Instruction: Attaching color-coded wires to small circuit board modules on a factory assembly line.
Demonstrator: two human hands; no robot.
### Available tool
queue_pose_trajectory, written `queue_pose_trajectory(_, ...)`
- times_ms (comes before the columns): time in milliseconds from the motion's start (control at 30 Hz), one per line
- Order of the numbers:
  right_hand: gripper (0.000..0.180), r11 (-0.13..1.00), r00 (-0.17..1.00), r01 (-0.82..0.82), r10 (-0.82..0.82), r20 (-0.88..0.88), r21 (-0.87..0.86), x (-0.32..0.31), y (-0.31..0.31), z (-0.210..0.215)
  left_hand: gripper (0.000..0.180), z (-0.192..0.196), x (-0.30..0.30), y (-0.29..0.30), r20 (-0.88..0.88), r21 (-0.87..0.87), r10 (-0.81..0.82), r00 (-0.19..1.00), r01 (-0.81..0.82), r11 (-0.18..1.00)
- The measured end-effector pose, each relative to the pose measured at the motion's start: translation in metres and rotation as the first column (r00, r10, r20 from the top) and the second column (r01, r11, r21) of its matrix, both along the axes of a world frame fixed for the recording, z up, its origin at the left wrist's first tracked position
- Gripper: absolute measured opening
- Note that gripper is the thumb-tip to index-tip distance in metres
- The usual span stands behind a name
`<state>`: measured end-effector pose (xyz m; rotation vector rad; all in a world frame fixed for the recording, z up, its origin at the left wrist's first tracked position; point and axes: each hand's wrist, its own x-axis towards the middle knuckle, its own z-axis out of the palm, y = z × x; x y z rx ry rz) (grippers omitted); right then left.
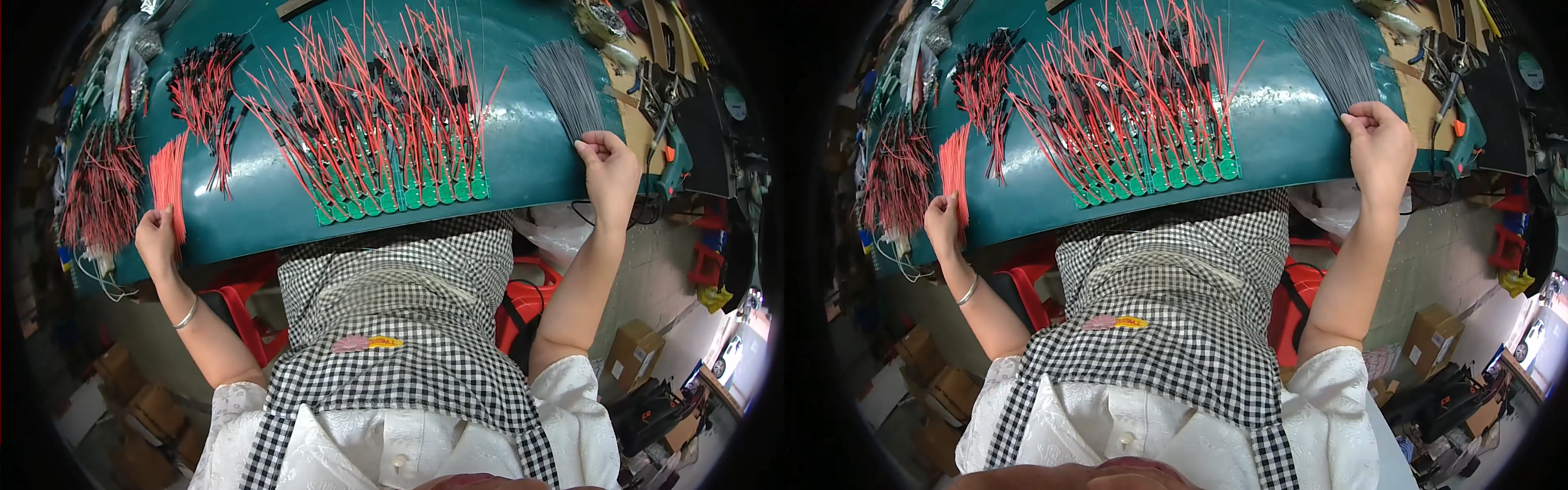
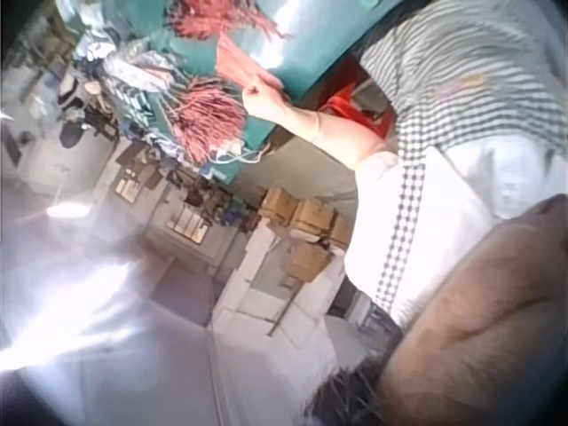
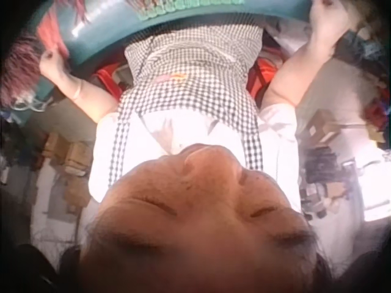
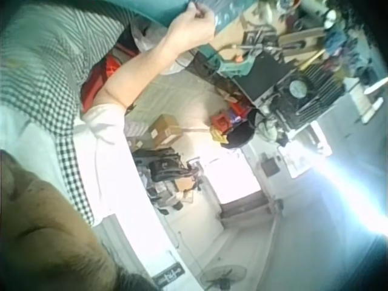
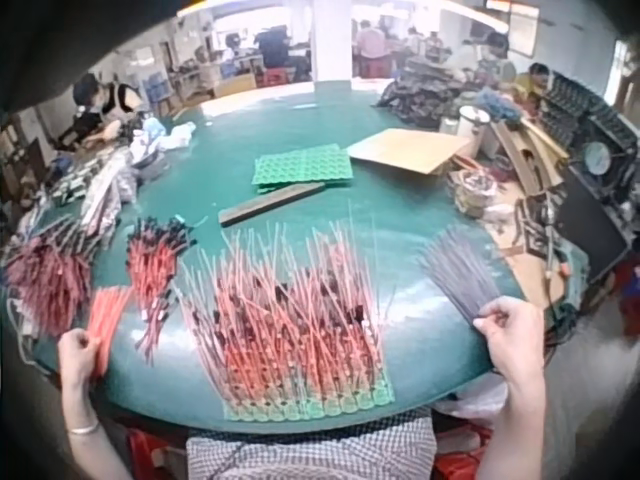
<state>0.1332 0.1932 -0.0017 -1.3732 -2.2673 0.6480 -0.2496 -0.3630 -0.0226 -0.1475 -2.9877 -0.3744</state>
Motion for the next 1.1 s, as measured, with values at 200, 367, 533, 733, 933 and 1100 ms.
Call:
queue_pose_trajectory(200, 0.016, 0.998, 0.99, -0.007, -0.001, -0.142, -0.06, 0.008, 0.005, -0.008, 0.03, 0.011, 0.0, -0.008, -0.06, 0.023, 0.035, 0.998, -0.034, 0.999)
queue_pose_trajectory(367, 0.013, 0.999, 0.999, 0.02, -0.019, -0.043, 0.028, -0.001, -0.008, 0.001, 0.026, 0.014, 0.002, -0.001, -0.097, 0.16, 0.063, 0.993, -0.046, 0.986)
queue_pose_trajectory(533, 0.011, 0.957, 0.997, -0.038, 0.018, 0.072, 0.287, -0.001, -0.005, -0.008, 0.025, 0.042, 0.033, 0.05, -0.153, 0.792, -0.105, 0.983, 0.186, 0.581)
queue_pose_trajectory(733, 0.014, 0.889, 0.789, -0.241, -0.054, -0.613, -0.389, -0.003, -0.036, 0.01, 0.014, 0.079, 0.164, 0.191, 0.034, 0.951, -0.527, 0.849, 0.134, 0.278)
queue_pose_trajectory(933, 0.01, 0.765, 0.687, -0.516, 0.101, -0.72, -0.385, -0.018, -0.094, -0.008, 0.014, 0.054, 0.231, 0.291, 0.07, 0.974, -0.802, 0.593, 0.132, 0.182)
queue_pose_trajectory(1100, 0.01, 0.836, 0.668, -0.474, 0.137, -0.731, -0.277, -0.019, -0.104, -0.014, 0.009, 0.03, 0.245, 0.315, -0.018, 0.969, -0.788, 0.615, 0.206, 0.139)
